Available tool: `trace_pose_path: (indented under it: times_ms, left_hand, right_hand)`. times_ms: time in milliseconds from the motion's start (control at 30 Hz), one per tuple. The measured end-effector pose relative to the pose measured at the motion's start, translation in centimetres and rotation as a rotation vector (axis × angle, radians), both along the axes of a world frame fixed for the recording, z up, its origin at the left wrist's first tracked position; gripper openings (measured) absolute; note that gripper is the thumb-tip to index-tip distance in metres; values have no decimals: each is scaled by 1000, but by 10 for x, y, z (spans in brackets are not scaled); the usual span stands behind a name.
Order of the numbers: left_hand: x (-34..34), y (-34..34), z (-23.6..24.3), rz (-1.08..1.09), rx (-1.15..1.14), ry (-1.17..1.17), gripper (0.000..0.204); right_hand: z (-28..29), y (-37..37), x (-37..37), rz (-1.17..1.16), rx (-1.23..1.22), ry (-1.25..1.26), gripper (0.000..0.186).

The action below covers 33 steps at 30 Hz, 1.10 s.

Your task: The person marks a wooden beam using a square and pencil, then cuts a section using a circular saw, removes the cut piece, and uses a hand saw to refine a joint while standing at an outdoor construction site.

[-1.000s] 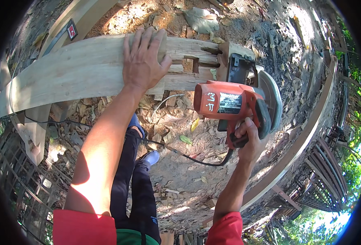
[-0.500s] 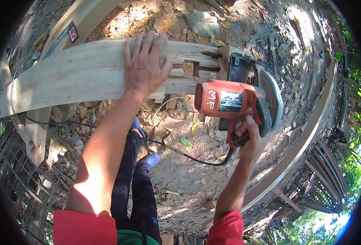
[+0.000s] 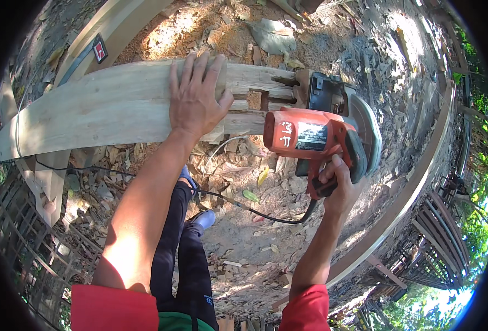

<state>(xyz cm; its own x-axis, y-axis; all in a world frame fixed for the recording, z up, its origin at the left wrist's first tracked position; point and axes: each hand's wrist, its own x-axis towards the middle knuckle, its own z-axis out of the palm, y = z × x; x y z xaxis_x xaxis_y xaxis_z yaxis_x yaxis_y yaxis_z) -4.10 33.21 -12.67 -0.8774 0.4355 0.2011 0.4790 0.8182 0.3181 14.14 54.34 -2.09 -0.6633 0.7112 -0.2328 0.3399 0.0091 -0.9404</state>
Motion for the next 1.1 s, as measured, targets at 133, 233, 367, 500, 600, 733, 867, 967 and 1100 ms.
trace_pose_path:
  times_ms: [133, 233, 367, 500, 600, 733, 867, 967, 1100]
  left_hand:
    - [-1, -1, 0, -1, 10, 8, 65]
    - [-2, -1, -2, -1, -7, -40, 66]
    - [-2, -2, -2, -1, -2, -52, 66]
    - [-1, -1, 0, 0, 19, -3, 65]
    - [-2, -2, 1, -5, -15, -65, 67]
    - [-3, -1, 2, -1, -21, -84, 68]
    - [-2, -1, 2, 2, 20, -37, 66]
    - [-3, -2, 3, 2, 21, -42, 66]
    - [-3, 1, 4, -3, 11, -54, 67]
  right_hand:
    - [1, 1, -5, 7, 4, -13, 20]
    - [4, 0, -10, -13, 20, -17, 22]
    - [2, 2, -12, -4, 24, -13, 24]
    - [3, 5, -16, -8, 17, -27, 24]
    - [1, 6, -17, -9, 9, -33, 23]
    - [1, 9, -21, 19, 28, -28, 21]
    - [4, 7, -29, 28, 31, -3, 18]
    - [5, 6, -32, -12, 0, -2, 17]
    - [2, 13, -31, 25, 15, -22, 19]
